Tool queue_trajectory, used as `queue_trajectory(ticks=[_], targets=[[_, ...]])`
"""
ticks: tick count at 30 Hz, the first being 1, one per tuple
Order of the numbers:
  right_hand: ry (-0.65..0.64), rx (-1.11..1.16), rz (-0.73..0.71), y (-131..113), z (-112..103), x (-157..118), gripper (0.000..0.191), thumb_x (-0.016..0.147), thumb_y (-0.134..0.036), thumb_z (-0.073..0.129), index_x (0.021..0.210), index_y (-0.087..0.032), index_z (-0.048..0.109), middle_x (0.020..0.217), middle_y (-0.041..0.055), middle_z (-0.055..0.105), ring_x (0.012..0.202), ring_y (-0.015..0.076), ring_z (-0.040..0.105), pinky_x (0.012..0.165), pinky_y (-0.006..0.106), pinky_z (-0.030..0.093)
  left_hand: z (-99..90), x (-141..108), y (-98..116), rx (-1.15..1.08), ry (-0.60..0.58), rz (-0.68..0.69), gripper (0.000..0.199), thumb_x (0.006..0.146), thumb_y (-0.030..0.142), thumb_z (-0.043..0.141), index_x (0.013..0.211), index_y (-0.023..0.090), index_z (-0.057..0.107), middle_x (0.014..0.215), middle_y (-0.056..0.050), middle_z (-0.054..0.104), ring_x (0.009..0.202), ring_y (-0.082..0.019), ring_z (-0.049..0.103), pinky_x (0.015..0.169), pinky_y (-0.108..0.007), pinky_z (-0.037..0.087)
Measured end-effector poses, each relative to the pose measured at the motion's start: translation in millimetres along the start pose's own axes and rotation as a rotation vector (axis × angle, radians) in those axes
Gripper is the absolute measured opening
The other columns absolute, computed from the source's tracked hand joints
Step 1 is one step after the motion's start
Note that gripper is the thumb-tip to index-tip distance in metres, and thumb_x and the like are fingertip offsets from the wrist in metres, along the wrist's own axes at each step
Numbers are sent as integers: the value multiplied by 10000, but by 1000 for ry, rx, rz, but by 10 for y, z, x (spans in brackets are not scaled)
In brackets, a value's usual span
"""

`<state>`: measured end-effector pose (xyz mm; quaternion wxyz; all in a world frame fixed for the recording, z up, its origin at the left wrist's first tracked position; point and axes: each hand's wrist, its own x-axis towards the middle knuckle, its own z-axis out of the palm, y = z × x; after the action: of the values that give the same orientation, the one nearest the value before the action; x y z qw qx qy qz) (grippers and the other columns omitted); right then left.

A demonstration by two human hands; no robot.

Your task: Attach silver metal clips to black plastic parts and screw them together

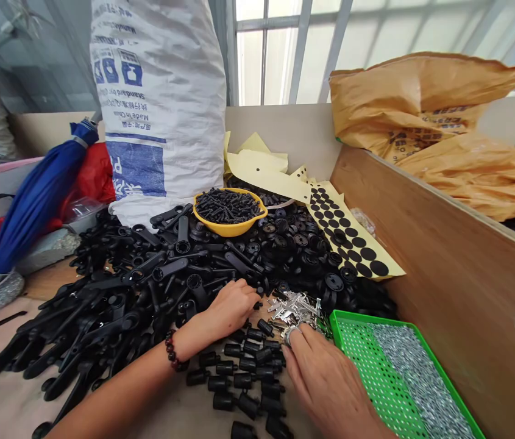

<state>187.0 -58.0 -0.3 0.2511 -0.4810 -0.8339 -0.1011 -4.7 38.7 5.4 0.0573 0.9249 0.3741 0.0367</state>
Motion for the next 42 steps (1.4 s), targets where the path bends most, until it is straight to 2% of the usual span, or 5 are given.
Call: queue_trajectory(ticks=[11,16,25,33,42], targets=[[-35,16,-13,-9,65,-8,322,980,-255,243,818,-220,519,713,28,582,586,164,577,517,281,400,-155,-731,224,-296,-3,31,127,847,115,558,913,192,635,931,-26,668,912,-179,583,840,-274,429],[28,-2,-64,-16,49,58,324,985,-250,245,741,-234,458,659,4,540,547,152,563,505,275,380,-150,-695,69,-209,76,-74,111,881,149,530,951,171,612,931,-41,649,908,-192,555,827,-285,438],[9,-147,-96,91,229,263,346,976,-211,246,694,-227,446,670,21,517,594,178,519,552,307,361,-53,-468,-15,186,-51,-63,221,748,-17,495,887,139,567,851,-76,607,897,-251,506,781,-360,409],[-65,-124,-96,160,308,221,326,962,-202,269,700,-215,463,706,32,510,639,191,493,589,318,362,-146,-556,-97,-27,37,-80,178,876,86,451,925,183,592,875,-41,651,876,-209,530,746,-311,409],[-208,-118,-68,169,471,283,192,880,-138,424,723,-204,513,754,40,525,702,204,493,639,321,361,-141,-791,-3,-252,40,46,177,839,100,532,964,197,611,944,-28,646,910,-183,552,857,-291,416]])
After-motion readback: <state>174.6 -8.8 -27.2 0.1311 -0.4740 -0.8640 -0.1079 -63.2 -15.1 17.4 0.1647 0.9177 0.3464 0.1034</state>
